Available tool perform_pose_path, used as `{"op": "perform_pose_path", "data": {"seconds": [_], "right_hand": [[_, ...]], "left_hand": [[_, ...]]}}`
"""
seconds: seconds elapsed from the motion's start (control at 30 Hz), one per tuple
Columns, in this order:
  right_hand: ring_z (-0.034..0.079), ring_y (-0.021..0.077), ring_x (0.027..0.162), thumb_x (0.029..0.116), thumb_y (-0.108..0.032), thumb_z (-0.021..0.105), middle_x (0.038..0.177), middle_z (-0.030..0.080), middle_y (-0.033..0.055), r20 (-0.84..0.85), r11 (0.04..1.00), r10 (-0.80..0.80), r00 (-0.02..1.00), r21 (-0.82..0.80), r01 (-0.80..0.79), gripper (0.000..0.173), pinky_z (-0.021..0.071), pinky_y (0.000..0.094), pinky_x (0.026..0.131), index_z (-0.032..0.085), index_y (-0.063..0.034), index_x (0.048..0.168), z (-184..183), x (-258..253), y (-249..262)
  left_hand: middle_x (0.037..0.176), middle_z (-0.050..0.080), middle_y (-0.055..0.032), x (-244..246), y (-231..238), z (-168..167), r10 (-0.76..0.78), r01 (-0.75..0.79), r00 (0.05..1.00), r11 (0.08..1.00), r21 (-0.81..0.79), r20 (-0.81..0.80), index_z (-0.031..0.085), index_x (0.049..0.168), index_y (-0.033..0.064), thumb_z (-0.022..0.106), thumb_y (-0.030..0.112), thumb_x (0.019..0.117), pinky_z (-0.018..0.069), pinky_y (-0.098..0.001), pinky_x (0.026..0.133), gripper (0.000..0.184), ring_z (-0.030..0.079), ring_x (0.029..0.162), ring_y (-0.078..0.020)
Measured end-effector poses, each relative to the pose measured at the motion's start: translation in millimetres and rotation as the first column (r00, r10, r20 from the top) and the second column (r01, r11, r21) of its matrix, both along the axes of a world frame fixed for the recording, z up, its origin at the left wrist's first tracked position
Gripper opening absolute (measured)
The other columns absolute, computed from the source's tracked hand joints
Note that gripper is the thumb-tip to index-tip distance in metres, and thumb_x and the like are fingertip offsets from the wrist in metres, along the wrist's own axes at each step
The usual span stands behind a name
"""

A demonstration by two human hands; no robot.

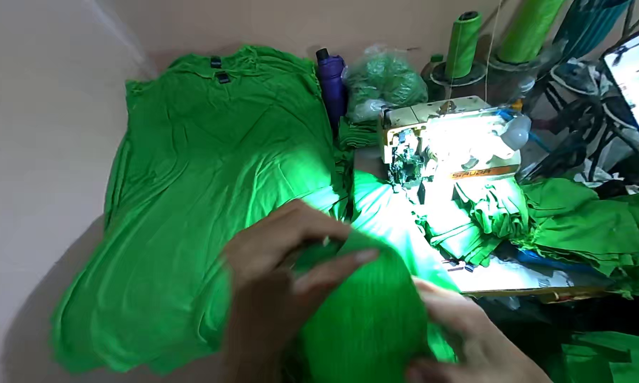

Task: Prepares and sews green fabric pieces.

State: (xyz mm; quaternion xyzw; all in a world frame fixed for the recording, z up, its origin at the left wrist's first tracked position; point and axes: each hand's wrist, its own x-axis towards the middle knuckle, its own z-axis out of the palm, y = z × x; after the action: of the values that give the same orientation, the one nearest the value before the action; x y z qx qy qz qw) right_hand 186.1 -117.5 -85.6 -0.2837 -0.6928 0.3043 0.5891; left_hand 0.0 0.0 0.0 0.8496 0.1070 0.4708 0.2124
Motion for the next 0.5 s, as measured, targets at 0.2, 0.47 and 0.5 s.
{"op": "perform_pose_path", "data": {"seconds": [0.2,0.47,0.5], "right_hand": [[0.066,0.0000,0.073,0.0950,-0.003,0.060,0.081,0.070,-0.0054,-0.320,0.783,-0.457,0.830,-0.587,0.205,0.006,0.0560,0.0183,0.071,0.066,-0.0054,0.096,-53.4,14.7,46.5],[0.065,-0.0035,0.071,0.0941,-0.002,0.061,0.083,0.072,-0.0022,-0.190,0.807,-0.555,0.810,-0.361,0.468,0.015,0.0553,0.0134,0.067,0.066,0.0039,0.107,-77.5,14.2,46.6],[0.064,-0.0028,0.069,0.0932,-0.001,0.062,0.082,0.071,-0.0022,-0.197,0.803,-0.572,0.796,-0.330,0.496,0.023,0.0547,0.0140,0.065,0.062,0.0062,0.115,-77.4,15.1,47.8]], "left_hand": [[0.088,0.073,-0.0026,74.5,70.0,-85.0,0.062,-0.122,0.989,0.852,-0.510,-0.133,0.073,0.098,-0.0013,0.071,0.001,0.0912,0.0577,-0.0219,0.077,0.008,0.068,0.079,-0.0031],[0.091,0.071,-0.0039,93.3,75.9,-96.0,0.198,-0.203,0.979,0.940,-0.275,-0.046,0.076,0.094,-0.0007,0.077,0.004,0.0854,0.0562,-0.0155,0.076,0.010,0.067,0.083,0.0003],[0.091,0.072,-0.0024,98.5,76.9,-92.2,0.209,-0.215,0.977,0.933,-0.288,-0.053,0.076,0.094,0.0009,0.077,0.005,0.0851,0.0565,-0.0159,0.074,0.010,0.067,0.081,0.0005]]}}
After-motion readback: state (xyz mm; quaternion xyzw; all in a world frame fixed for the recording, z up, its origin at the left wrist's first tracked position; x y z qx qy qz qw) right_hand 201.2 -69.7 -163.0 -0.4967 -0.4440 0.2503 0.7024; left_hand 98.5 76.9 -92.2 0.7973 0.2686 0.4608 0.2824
